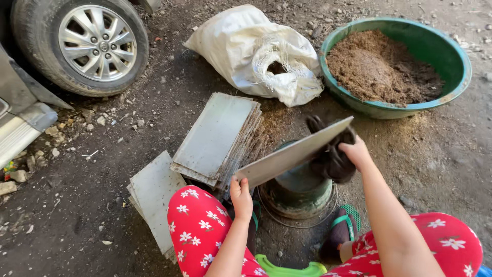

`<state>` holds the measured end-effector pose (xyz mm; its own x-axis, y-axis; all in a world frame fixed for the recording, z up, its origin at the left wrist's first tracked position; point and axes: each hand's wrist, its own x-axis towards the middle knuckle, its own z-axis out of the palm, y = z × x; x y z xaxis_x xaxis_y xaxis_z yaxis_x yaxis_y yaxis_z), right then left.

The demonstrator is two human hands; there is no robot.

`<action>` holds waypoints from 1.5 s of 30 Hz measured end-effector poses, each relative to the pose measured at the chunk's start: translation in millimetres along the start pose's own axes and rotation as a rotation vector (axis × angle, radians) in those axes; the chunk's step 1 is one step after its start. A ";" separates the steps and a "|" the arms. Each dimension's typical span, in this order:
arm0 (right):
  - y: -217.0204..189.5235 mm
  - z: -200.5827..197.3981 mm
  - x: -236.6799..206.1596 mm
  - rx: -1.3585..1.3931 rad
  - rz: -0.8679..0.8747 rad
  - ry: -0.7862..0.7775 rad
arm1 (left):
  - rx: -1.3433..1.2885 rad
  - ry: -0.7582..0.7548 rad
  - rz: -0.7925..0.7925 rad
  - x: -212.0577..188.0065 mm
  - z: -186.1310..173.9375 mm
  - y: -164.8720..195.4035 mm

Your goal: The person sits on the ground and wipes rectangular tiles with a dark cloth. They pick up tiles from a stack, wipe both sides, and place them on a blue tarp. The person repeats this process for multiple tiles.

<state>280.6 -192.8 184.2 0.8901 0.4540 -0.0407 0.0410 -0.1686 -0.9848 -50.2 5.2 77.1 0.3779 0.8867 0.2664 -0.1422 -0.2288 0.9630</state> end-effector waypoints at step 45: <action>-254.6 -62.7 18.4 -0.408 -0.248 0.207 | 1.040 -0.538 0.461 171.8 151.3 291.7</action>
<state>315.1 -196.4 444.8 0.9007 0.3479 0.2602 0.3988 -0.4245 -0.8129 111.7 30.0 409.8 0.8444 0.4204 0.3321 0.3342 -0.8978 0.2867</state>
